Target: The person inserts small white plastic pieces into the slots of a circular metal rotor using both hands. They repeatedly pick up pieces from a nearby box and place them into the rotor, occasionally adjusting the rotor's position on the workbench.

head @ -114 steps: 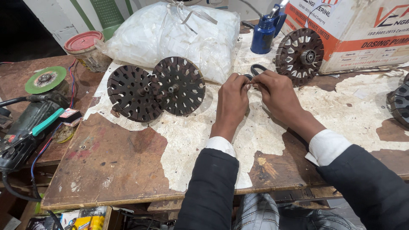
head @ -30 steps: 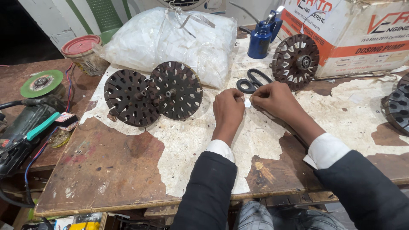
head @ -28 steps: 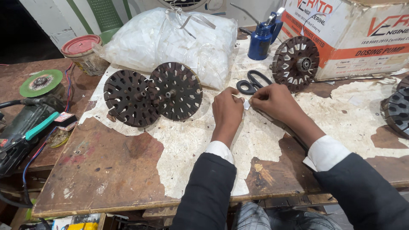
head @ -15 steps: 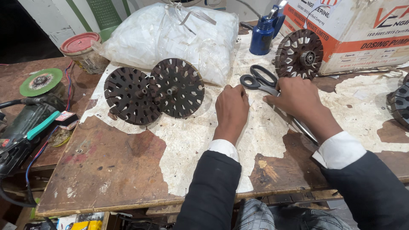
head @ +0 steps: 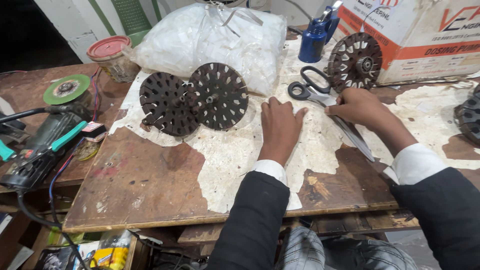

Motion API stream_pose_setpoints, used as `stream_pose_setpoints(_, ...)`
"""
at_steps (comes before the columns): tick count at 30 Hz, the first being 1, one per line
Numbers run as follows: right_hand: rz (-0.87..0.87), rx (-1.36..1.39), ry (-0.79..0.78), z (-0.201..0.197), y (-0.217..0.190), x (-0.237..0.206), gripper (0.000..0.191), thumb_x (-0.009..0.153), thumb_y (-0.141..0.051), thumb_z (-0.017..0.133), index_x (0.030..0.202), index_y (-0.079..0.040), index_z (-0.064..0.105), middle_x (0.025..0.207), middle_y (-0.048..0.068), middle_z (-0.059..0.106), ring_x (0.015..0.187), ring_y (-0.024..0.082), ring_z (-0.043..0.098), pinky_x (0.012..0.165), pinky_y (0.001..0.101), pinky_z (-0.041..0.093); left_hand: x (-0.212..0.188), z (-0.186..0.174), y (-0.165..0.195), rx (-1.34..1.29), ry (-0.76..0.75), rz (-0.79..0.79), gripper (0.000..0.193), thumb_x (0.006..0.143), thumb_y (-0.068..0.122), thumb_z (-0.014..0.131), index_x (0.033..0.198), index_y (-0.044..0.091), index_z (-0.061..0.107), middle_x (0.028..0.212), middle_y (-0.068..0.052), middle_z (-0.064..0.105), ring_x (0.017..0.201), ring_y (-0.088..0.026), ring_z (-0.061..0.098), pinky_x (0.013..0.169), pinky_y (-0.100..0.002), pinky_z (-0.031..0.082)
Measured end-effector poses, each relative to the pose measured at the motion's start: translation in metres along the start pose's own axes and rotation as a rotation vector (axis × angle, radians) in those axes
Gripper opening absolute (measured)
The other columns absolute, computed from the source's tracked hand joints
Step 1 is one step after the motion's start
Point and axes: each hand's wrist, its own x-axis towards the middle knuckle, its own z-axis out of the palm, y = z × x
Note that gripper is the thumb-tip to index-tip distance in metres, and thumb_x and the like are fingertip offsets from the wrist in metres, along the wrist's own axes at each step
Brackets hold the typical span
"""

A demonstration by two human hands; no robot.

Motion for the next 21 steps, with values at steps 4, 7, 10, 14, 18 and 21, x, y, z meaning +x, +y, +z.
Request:
stream_pose_setpoints(4, -0.049, 0.026, 0.036, 0.004, 0.002, 0.0, 0.046, 0.086, -0.041, 0.08, 0.101, 0.002, 0.072, 0.096, 0.023, 0.072, 0.092, 0.037, 0.069, 0.078, 0.0475, 0.052, 0.0, 0.006, 0.0, -0.016, 0.042, 0.007, 0.029, 0.084, 0.019, 0.076, 0.103, -0.003, 0.075, 0.114, -0.024, 0.06, 0.11, -0.04, 0.053, 0.094, -0.048, 0.044)
stream_pose_setpoints(7, -0.017, 0.7, -0.209, 0.009, 0.002, 0.0, 0.036, 0.098, -0.023, 0.071, 0.117, 0.002, 0.053, 0.095, 0.025, 0.072, 0.078, 0.042, 0.07, 0.063, 0.0558, 0.053, 0.004, 0.012, -0.002, -0.07, 0.064, -0.005, 0.025, 0.083, 0.012, 0.074, 0.103, -0.004, 0.075, 0.115, -0.024, 0.06, 0.11, -0.04, 0.053, 0.095, -0.048, 0.044)
stream_pose_setpoints(10, -0.071, 0.44, 0.029, 0.009, -0.004, -0.001, 0.032, 0.094, -0.022, 0.068, 0.116, -0.001, 0.06, 0.083, 0.022, 0.074, 0.071, 0.038, 0.068, 0.064, 0.0492, 0.052, 0.006, 0.014, -0.004, -0.113, 0.081, -0.01, 0.026, 0.08, 0.006, 0.071, 0.104, -0.004, 0.075, 0.114, -0.022, 0.061, 0.107, -0.038, 0.055, 0.095, -0.047, 0.045)
stream_pose_setpoints(14, -0.276, 0.186, 0.217, 0.002, -0.01, -0.016, 0.024, 0.096, -0.02, 0.067, 0.108, 0.001, 0.07, 0.082, 0.025, 0.07, 0.074, 0.042, 0.065, 0.071, 0.0506, 0.049, 0.007, 0.014, -0.007, -0.138, 0.082, -0.003, 0.018, 0.085, -0.001, 0.065, 0.098, -0.004, 0.076, 0.112, -0.02, 0.064, 0.103, -0.038, 0.059, 0.094, -0.046, 0.048)
stream_pose_setpoints(18, -0.183, 0.219, 0.158, -0.002, -0.012, -0.032, 0.024, 0.096, -0.02, 0.063, 0.108, 0.0, 0.068, 0.078, 0.024, 0.068, 0.072, 0.043, 0.065, 0.069, 0.0532, 0.048, 0.011, 0.013, -0.005, -0.119, 0.051, -0.004, 0.022, 0.082, -0.007, 0.06, 0.096, -0.004, 0.076, 0.111, -0.021, 0.064, 0.099, -0.039, 0.059, 0.091, -0.047, 0.049)
stream_pose_setpoints(21, -0.143, 0.264, 0.174, -0.001, -0.01, -0.039, 0.024, 0.099, -0.02, 0.059, 0.107, 0.001, 0.066, 0.075, 0.025, 0.067, 0.068, 0.044, 0.065, 0.068, 0.054, 0.048, 0.012, 0.013, -0.004, -0.068, 0.057, 0.032, 0.022, 0.083, -0.007, 0.059, 0.096, -0.003, 0.077, 0.11, -0.021, 0.065, 0.099, -0.04, 0.059, 0.09, -0.049, 0.047)
